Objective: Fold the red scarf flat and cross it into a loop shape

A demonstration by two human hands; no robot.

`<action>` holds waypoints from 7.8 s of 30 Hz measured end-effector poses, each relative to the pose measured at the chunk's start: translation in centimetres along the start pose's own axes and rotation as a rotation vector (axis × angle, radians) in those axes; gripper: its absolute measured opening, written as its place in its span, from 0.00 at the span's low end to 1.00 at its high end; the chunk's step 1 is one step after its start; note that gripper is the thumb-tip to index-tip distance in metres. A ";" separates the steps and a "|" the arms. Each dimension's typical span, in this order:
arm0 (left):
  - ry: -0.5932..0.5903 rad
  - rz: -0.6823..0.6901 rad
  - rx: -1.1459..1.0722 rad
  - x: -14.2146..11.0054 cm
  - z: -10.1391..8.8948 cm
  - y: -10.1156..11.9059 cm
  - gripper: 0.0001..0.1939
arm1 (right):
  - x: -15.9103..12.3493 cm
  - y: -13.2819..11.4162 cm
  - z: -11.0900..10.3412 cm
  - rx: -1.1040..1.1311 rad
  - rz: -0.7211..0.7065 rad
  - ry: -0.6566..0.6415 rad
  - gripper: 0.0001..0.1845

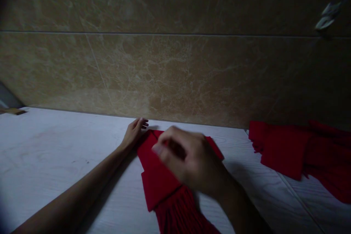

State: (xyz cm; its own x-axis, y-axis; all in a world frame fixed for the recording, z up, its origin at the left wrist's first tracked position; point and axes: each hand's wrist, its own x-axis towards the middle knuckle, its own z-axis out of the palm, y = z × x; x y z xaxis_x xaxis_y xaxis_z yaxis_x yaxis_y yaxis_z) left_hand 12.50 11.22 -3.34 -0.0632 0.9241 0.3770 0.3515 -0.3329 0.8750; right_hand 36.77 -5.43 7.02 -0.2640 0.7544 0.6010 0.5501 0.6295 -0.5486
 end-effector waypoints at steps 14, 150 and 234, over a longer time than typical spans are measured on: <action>-0.467 0.450 0.385 -3.0 1.4 4.2 0.24 | -1.3 12.8 1.0 -0.261 0.204 0.183 0.17; -0.601 0.335 0.783 -3.1 1.8 3.5 0.24 | -2.6 16.2 2.3 -0.539 0.439 -0.318 0.39; -0.285 -0.173 0.747 -1.4 0.3 2.3 0.37 | -1.1 14.3 -0.8 -0.716 0.914 -0.194 0.34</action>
State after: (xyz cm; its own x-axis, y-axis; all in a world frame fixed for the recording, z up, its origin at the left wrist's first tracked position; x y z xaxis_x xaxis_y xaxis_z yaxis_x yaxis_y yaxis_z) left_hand 13.66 9.23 -1.92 0.0304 0.9967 0.0753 0.8946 -0.0608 0.4428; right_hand 45.61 2.64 -0.98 0.3764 0.9262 0.0208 0.9010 -0.3608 -0.2411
